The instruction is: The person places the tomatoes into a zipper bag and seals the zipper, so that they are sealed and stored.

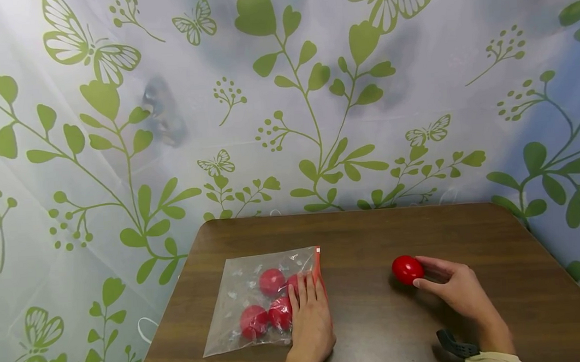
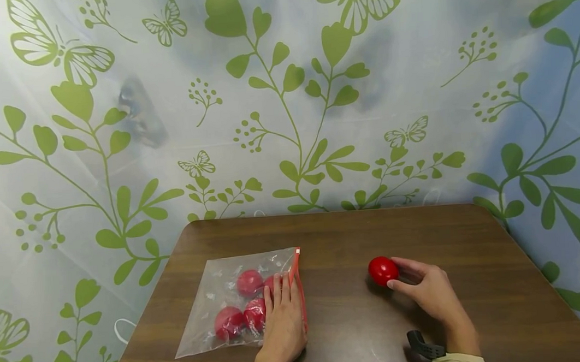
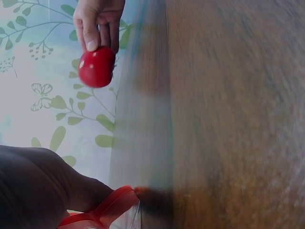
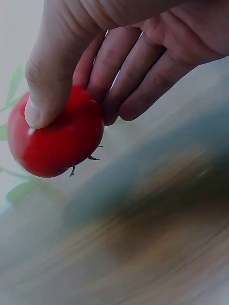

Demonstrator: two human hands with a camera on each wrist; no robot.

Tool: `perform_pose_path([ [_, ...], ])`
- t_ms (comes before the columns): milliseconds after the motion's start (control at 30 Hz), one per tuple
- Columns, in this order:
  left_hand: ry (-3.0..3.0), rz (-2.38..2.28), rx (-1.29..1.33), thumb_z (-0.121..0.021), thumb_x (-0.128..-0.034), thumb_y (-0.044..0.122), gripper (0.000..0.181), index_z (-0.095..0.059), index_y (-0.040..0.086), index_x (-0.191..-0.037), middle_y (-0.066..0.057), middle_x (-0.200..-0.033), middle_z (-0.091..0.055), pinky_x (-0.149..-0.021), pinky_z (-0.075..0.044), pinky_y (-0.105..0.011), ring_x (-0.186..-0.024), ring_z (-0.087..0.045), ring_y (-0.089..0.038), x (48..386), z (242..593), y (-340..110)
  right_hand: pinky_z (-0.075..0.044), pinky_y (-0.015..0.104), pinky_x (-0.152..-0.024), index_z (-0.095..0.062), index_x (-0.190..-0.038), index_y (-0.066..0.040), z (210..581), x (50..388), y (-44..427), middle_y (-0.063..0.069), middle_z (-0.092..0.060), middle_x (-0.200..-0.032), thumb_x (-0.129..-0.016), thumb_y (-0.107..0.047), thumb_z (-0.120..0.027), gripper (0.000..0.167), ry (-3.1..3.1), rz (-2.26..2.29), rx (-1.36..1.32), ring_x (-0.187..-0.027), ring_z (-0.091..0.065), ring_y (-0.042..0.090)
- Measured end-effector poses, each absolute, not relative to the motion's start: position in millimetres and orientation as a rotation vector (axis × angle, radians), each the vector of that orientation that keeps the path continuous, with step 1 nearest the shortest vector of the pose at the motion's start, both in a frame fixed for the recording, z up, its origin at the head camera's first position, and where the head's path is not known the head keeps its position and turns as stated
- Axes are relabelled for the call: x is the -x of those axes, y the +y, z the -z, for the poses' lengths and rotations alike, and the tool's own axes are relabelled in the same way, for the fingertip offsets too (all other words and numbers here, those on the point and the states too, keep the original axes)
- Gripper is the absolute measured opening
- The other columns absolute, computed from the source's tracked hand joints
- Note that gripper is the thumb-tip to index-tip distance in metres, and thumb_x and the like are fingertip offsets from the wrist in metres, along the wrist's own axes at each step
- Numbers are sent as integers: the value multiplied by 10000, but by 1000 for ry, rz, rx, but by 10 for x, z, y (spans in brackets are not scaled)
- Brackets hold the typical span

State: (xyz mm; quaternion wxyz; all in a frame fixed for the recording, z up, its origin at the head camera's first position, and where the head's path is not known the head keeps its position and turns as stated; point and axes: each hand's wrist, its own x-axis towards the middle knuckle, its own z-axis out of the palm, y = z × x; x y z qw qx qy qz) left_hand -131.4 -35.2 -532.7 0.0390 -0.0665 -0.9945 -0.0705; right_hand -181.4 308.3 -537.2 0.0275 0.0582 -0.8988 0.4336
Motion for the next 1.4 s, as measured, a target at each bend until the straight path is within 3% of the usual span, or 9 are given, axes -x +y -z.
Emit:
perform_pose_path([
  [333,-3048,198,206,-942,-746,169,1031,-450,-4,-1635,-211,-1746,-392,-1328,-246,-659,-1649,-316,-442,1316,5339,-361,-643,405,-979,-729,-1411,-84,5410,1921,2568,183,-742,-1406,-902,-290,-921,583,-2713,-1557,-358,-1233,-767,343],
  [800,-3090,187,181,-962,-738,175,1070,-432,12,-1653,-189,-1768,-363,-1343,-218,-645,-1668,-279,-426,1329,5325,-346,-634,315,-983,-739,-1384,-58,5504,2013,2046,169,-759,-1374,-866,-245,-949,589,-2670,-1770,-501,-1211,-779,265],
  [1100,-3112,202,183,-946,-774,187,1047,-420,11,-1661,-189,-1772,-354,-1342,-207,-655,-1671,-269,-427,1337,5324,-340,-616,469,-1030,-745,-1381,-62,5566,2050,1758,172,-763,-1366,-889,-290,-934,574,-2685,-1748,-677,-1236,-766,338],
  [1400,-3115,240,172,-940,-791,175,1018,-425,0,-1651,-194,-1768,-359,-1341,-204,-660,-1672,-264,-430,1338,5323,-343,-610,455,-1043,-758,-1373,-102,5602,2097,1559,144,-766,-1370,-884,-286,-937,551,-2732,-1712,-694,-1232,-770,305],
])
